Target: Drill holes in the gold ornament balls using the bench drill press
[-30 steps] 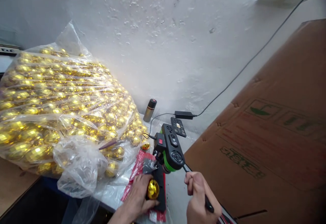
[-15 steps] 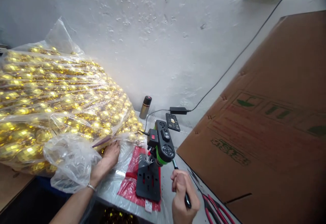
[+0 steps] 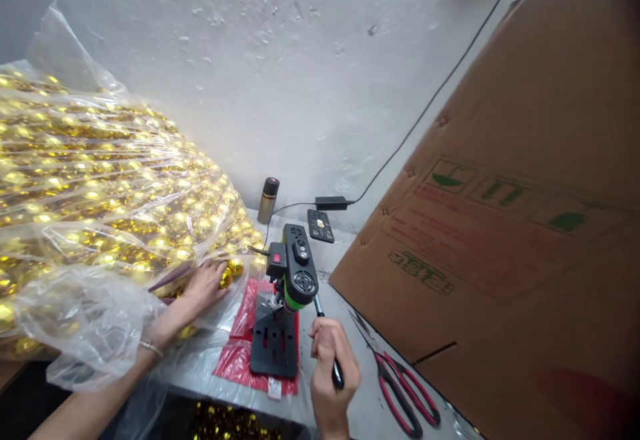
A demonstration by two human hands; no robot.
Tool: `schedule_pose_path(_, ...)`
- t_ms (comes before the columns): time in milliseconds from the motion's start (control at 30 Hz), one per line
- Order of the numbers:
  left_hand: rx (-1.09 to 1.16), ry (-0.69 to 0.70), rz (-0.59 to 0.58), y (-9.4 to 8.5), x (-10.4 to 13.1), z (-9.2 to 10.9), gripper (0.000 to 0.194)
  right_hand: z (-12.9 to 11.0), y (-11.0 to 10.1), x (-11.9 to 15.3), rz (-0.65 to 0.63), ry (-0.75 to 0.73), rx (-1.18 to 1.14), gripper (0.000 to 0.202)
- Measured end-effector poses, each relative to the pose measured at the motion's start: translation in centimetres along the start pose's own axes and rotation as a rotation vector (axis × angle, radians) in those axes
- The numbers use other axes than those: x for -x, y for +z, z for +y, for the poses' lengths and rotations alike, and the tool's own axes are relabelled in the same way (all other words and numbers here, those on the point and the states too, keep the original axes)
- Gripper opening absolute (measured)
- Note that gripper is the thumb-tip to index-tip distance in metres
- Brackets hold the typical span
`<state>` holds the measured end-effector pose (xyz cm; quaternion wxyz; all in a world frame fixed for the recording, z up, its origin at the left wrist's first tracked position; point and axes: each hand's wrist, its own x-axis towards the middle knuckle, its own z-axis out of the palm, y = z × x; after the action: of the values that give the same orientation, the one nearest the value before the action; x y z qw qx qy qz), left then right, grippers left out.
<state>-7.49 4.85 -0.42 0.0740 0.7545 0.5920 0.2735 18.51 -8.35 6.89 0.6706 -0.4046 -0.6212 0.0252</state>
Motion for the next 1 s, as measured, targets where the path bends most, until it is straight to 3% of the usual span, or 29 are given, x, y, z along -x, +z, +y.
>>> schedule_pose_path(67, 0.073, -0.021, -0.062, 0.0, 1.0, 1.8, 0.048, -0.1, 0.1, -0.1, 0.0, 0.008, 0.004, 0.03)
schedule_pose_path(133, 0.29, -0.11, -0.123, 0.7, 2.7, 3.8, 0.055, -0.2, 0.1, -0.2, -0.006, 0.004, 0.009, 0.03)
schedule_pose_path(267, 0.796, -0.288, -0.173, 4.0, 6.4, 6.8, 0.058, -0.3, 0.0, -0.4, -0.018, -0.024, 0.013, 0.032)
schedule_pose_path(333, 0.911, -0.343, -0.189, 5.6, 7.5, 7.5, 0.057, -0.3, 0.0, -0.4, -0.024, -0.029, 0.019, 0.031)
schedule_pose_path(433, 0.818, -0.341, -0.161, 7.1, 8.1, 8.2, 0.06, -0.3, -0.1, -0.5, -0.04, -0.044, 0.016, 0.031)
schedule_pose_path(600, 0.539, -0.174, -0.099, 6.8, 7.9, 8.6, 0.052, -0.4, -0.3, -0.4, -0.058, -0.067, 0.011, 0.032)
schedule_pose_path(1000, 0.378, -0.006, -0.221, 6.9, 6.9, 9.3, 0.057, -0.4, -0.3, -0.1, -0.063, -0.045, 0.019, 0.03)
